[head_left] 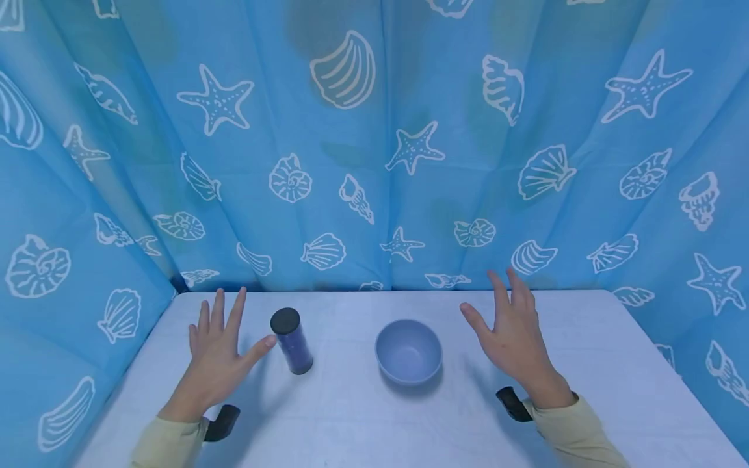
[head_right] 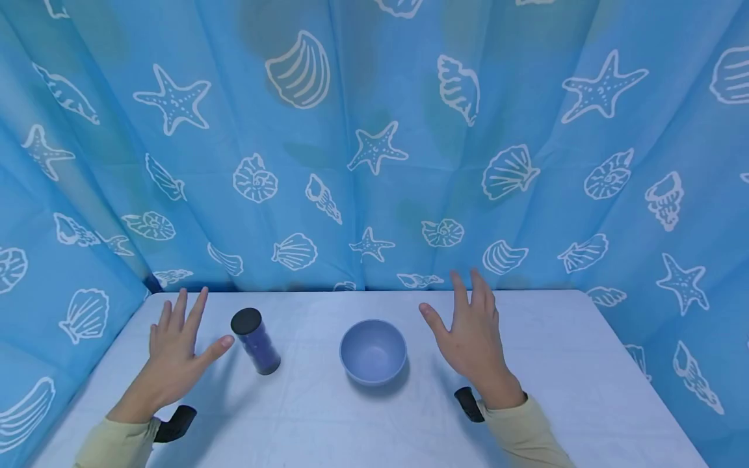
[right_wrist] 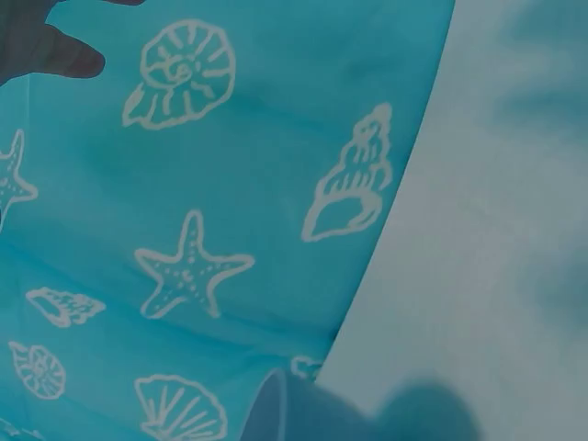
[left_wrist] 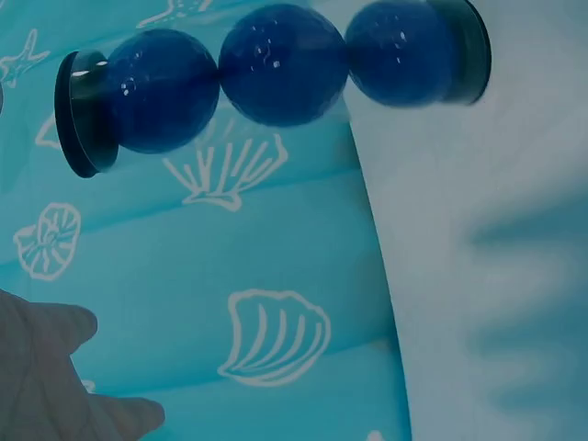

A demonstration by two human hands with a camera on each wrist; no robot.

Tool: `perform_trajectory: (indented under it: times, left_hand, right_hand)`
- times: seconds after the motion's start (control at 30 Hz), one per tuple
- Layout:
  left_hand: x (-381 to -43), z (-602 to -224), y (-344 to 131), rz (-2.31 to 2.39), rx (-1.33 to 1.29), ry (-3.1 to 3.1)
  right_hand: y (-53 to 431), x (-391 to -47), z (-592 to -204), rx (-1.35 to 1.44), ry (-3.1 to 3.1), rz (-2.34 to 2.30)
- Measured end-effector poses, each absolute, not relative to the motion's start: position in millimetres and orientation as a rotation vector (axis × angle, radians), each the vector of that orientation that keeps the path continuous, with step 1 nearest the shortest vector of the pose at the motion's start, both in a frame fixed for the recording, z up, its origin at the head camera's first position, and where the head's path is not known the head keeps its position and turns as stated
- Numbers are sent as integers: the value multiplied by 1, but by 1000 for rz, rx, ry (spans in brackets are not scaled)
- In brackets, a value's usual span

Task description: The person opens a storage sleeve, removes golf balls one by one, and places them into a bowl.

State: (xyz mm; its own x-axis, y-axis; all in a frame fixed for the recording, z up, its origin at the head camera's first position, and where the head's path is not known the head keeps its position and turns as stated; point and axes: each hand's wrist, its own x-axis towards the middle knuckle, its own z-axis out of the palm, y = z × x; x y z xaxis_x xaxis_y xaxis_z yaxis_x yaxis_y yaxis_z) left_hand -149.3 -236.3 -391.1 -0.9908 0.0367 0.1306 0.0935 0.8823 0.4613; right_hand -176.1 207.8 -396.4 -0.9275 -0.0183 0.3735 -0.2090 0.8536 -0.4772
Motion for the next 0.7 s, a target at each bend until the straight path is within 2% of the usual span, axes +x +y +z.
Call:
perform_trajectory:
  times: [0.7]
  left_hand:
    - [-148,-413,-215,-971,21,-2919]
  right_hand:
    - [141,-177,-400,226,-2674,966]
